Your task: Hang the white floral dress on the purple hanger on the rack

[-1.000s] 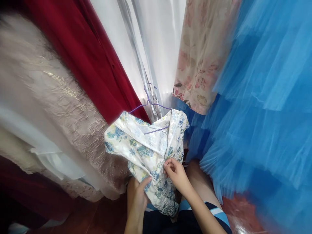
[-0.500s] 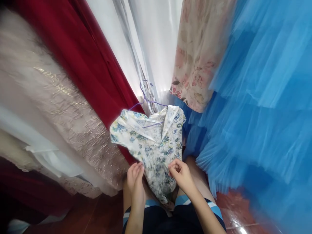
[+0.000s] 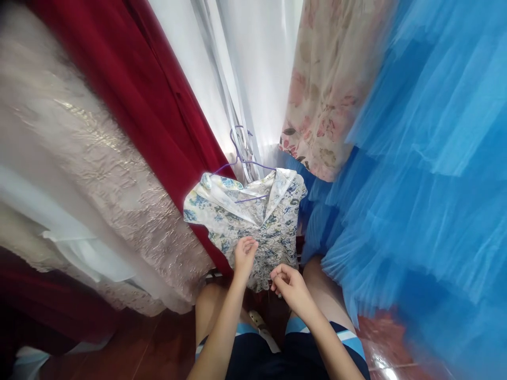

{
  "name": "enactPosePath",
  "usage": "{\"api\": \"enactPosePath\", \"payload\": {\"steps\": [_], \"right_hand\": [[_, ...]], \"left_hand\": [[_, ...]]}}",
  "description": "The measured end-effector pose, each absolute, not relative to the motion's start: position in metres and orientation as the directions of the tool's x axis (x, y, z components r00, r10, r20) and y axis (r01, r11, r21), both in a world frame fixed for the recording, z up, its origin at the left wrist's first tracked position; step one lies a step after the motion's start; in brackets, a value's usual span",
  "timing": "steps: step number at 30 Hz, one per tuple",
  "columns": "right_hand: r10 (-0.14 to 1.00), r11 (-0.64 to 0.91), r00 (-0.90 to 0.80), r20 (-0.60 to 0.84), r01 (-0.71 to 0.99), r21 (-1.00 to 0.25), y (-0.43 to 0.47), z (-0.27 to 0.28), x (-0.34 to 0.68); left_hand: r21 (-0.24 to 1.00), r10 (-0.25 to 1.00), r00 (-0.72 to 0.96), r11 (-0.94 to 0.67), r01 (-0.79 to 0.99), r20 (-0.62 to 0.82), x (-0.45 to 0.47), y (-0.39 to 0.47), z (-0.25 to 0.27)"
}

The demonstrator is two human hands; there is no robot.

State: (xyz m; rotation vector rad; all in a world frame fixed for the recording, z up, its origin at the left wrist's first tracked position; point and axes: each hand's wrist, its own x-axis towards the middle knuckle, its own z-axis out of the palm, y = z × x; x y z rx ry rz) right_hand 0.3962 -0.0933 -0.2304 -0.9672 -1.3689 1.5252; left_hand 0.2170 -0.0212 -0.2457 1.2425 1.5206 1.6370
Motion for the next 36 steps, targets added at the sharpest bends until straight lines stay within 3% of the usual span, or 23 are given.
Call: {"api": "enactPosePath", "payload": {"steps": [10, 19, 30, 36], "right_hand": [[0.951, -0.046, -0.31, -0.01, -0.109, -0.993, -0.093, -0.228, 0.404], [0.963, -0.078, -0.264, -0.048, -0.103, -0.992, -0.091, -0.222, 0.418], [0.974, -0.081, -0.22, -0.048, -0.14, -0.987, -0.09, -0.223, 0.407], [0.978, -0.029, -0.206, 0.014, -0.206, -0.978, -0.104, -0.204, 0.392]], "left_hand": [[0.959, 0.879, -0.432, -0.086, 0.27, 0.2, 0.229, 0.049, -0.258], [0.976, 0.889, -0.436, -0.051, 0.212, 0.141, 0.242, 0.058, -0.254], [0.992, 0.986, -0.155, -0.05, 0.114, 0.067, 0.254, -0.068, -0.219], [0.984, 0.991, -0.082, -0.097, 0.149, 0.111, 0.258, -0.122, -0.187]]}}
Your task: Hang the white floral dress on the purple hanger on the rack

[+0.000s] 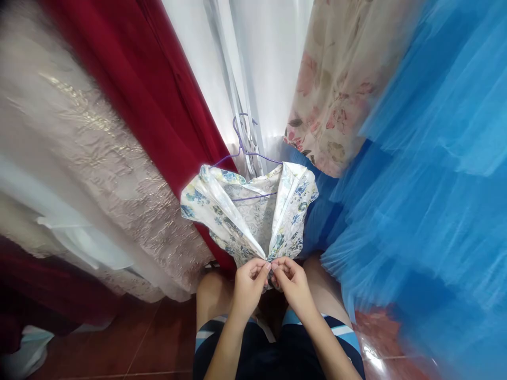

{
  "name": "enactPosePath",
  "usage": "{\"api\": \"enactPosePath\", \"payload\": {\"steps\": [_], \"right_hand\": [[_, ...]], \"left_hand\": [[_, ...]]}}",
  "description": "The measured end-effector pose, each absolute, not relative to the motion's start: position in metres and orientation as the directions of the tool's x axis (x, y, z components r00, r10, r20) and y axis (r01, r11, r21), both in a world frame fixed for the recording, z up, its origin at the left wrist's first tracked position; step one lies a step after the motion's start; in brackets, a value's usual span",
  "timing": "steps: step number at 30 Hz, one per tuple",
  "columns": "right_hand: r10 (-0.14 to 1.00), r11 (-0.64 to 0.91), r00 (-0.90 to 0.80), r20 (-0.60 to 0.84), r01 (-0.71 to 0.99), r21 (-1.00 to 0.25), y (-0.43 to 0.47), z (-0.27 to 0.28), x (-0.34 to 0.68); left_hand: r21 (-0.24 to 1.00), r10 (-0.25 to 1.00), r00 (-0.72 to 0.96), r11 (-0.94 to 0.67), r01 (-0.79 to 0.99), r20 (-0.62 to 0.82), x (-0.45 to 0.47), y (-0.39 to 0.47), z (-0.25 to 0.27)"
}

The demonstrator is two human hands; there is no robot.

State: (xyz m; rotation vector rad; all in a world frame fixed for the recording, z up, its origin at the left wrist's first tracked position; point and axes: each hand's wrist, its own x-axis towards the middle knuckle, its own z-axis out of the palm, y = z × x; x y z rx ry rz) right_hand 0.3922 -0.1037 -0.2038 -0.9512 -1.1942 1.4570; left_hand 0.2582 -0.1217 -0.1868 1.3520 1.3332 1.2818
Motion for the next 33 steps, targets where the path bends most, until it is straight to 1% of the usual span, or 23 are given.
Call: {"api": "enactPosePath", "payload": {"steps": [4, 9, 13, 16, 21, 24, 28, 31, 33], "right_hand": [[0.978, 0.014, -0.201, 0.051, -0.182, -0.983, -0.11, -0.189, 0.393], [0.984, 0.039, -0.166, 0.063, -0.144, -0.989, -0.111, -0.18, 0.394], [0.988, 0.042, -0.143, 0.054, -0.084, -0.996, -0.109, -0.173, 0.391], [0.986, 0.068, -0.152, 0.069, -0.007, -0.998, -0.108, -0.169, 0.389], [0.979, 0.167, -0.157, 0.132, 0.237, -0.957, -0.104, -0.168, 0.389], [0.975, 0.21, -0.137, 0.173, 0.328, -0.921, -0.101, -0.17, 0.386], [0.976, 0.215, -0.108, 0.191, 0.306, -0.927, -0.1, -0.174, 0.379], [0.979, 0.203, -0.076, 0.19, 0.264, -0.943, -0.1, -0.176, 0.375], [0.983, 0.183, -0.066, 0.173, 0.206, -0.961, -0.1, -0.177, 0.374]], "left_hand": [[0.958, 0.987, -0.044, -0.141, 0.251, 0.157, 0.26, -0.135, -0.172], [0.904, 0.976, -0.018, -0.193, 0.382, 0.216, 0.258, -0.141, -0.164], [0.87, 0.971, 0.007, -0.216, 0.443, 0.237, 0.255, -0.144, -0.162], [0.877, 0.971, 0.009, -0.219, 0.428, 0.238, 0.254, -0.145, -0.16], [0.951, 0.982, -0.013, -0.18, 0.252, 0.19, 0.257, -0.148, -0.158], [0.96, 0.984, -0.024, -0.168, 0.224, 0.178, 0.257, -0.148, -0.159], [0.936, 0.973, -0.06, -0.198, 0.292, 0.225, 0.252, -0.143, -0.167], [0.907, 0.948, -0.157, -0.204, 0.369, 0.277, 0.248, -0.137, -0.176], [0.894, 0.928, -0.221, -0.194, 0.404, 0.301, 0.247, -0.133, -0.18]]}}
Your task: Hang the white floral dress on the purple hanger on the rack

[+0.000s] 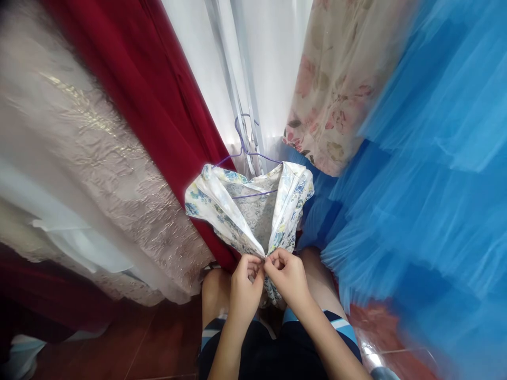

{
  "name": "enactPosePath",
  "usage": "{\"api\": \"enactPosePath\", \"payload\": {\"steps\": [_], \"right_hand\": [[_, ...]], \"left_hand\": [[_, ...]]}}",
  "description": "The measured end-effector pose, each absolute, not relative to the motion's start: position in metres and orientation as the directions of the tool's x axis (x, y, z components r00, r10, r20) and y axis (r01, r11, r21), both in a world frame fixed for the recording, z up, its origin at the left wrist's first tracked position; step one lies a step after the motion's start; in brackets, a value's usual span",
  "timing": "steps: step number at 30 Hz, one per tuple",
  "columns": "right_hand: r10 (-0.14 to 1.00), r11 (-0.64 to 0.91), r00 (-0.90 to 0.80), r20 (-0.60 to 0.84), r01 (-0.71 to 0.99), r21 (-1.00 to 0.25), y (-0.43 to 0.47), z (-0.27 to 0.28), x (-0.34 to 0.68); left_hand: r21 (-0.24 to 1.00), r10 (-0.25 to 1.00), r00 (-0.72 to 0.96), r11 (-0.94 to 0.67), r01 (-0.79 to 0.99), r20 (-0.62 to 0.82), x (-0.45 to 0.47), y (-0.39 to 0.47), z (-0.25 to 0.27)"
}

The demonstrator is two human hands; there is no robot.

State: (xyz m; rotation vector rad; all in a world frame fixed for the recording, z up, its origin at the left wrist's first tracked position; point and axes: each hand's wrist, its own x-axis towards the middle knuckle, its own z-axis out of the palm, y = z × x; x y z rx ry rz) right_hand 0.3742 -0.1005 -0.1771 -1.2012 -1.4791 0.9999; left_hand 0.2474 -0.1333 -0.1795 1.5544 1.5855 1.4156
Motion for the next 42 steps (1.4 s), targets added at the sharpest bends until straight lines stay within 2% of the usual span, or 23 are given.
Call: {"api": "enactPosePath", "payload": {"steps": [6, 14, 21, 26, 32, 36, 42], "right_hand": [[0.99, 0.068, -0.12, 0.075, -0.062, -0.996, -0.1, -0.179, 0.378], [0.993, 0.041, -0.109, 0.053, -0.107, -0.993, -0.104, -0.182, 0.378], [0.982, -0.03, -0.19, 0.01, -0.208, -0.978, -0.103, -0.188, 0.373], [0.974, -0.074, -0.225, -0.016, -0.25, -0.965, -0.104, -0.188, 0.376], [0.984, -0.029, -0.179, 0.009, -0.21, -0.977, -0.097, -0.162, 0.37], [0.98, 0.104, -0.15, 0.132, -0.18, -0.978, -0.06, -0.118, 0.36], [0.941, 0.289, -0.114, 0.32, -0.228, -0.93, 0.023, -0.055, 0.347]], "left_hand": [[0.835, 0.901, -0.166, -0.284, 0.472, 0.4, 0.253, -0.126, -0.183], [0.836, 0.9, -0.194, -0.258, 0.484, 0.39, 0.259, -0.12, -0.192], [0.815, 0.865, -0.214, -0.306, 0.492, 0.453, 0.26, -0.12, -0.192], [0.832, 0.865, -0.244, -0.289, 0.473, 0.439, 0.261, -0.123, -0.191], [0.861, 0.899, -0.227, -0.246, 0.445, 0.374, 0.257, -0.126, -0.196], [0.854, 0.9, -0.239, -0.222, 0.47, 0.365, 0.254, -0.126, -0.204], [0.852, 0.92, -0.193, -0.217, 0.476, 0.342, 0.266, -0.12, -0.213]]}}
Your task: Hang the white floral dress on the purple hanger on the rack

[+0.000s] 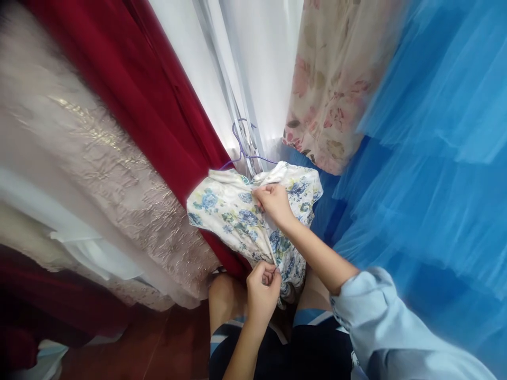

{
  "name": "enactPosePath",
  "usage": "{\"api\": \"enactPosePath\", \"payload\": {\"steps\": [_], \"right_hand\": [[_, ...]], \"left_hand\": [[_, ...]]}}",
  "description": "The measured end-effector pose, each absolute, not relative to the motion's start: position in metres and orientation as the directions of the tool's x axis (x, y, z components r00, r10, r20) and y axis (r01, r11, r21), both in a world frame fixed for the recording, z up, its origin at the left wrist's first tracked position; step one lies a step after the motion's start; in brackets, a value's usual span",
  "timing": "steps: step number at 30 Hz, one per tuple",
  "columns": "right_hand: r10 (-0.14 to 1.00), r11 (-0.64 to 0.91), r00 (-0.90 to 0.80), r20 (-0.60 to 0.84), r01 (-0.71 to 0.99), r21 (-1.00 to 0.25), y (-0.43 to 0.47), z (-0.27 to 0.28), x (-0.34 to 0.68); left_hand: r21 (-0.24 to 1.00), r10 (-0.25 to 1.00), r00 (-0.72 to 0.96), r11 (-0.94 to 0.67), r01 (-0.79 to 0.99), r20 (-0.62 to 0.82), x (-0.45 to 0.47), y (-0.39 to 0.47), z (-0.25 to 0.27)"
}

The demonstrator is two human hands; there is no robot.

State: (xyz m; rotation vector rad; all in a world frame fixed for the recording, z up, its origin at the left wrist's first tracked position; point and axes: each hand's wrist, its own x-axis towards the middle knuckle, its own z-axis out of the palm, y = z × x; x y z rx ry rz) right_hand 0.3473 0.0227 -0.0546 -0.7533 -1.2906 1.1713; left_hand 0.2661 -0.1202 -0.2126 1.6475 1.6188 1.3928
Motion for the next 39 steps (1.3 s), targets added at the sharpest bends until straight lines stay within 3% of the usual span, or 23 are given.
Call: {"api": "enactPosePath", "payload": {"steps": [7, 13, 17, 21, 24, 28, 33, 36, 39], "right_hand": [[0.904, 0.392, -0.058, 0.423, -0.276, -0.877, 0.046, -0.021, 0.347], [0.915, 0.373, -0.067, 0.397, -0.227, -0.899, 0.032, -0.03, 0.35], [0.899, 0.404, -0.092, 0.429, -0.206, -0.891, 0.02, -0.034, 0.353], [0.894, 0.414, -0.101, 0.437, -0.193, -0.89, 0.011, -0.033, 0.356], [0.888, 0.421, -0.117, 0.444, -0.182, -0.889, 0.005, -0.029, 0.361], [0.88, 0.423, -0.156, 0.448, -0.169, -0.89, 0.006, -0.028, 0.364], [0.87, 0.478, -0.098, 0.484, -0.082, -0.875, 0.017, -0.05, 0.355], [0.89, 0.451, -0.11, 0.442, 0.069, -0.89, 0.02, -0.077, 0.355], [0.915, 0.397, -0.142, 0.377, 0.172, -0.901, 0.016, -0.104, 0.365]], "left_hand": [[0.824, 0.948, -0.088, -0.219, 0.523, 0.307, 0.281, -0.116, -0.234], [0.826, 0.966, -0.072, -0.173, 0.537, 0.249, 0.253, -0.115, -0.234], [0.78, 0.925, -0.041, -0.294, 0.553, 0.377, 0.224, -0.09, -0.174], [0.652, 0.747, -0.104, -0.493, 0.576, 0.657, 0.206, -0.056, -0.076], [0.504, 0.711, 0.07, -0.561, 0.656, 0.699, 0.203, -0.033, -0.022], [0.296, 0.633, 0.219, -0.604, 0.74, 0.743, 0.21, -0.017, -0.004], [0.276, 0.483, 0.066, -0.601, 0.75, 0.873, 0.222, -0.02, 0.006], [0.381, 0.413, -0.137, -0.595, 0.708, 0.9, 0.201, -0.019, 0.024], [0.547, 0.418, -0.357, -0.57, 0.614, 0.836, 0.151, -0.005, 0.03]]}}
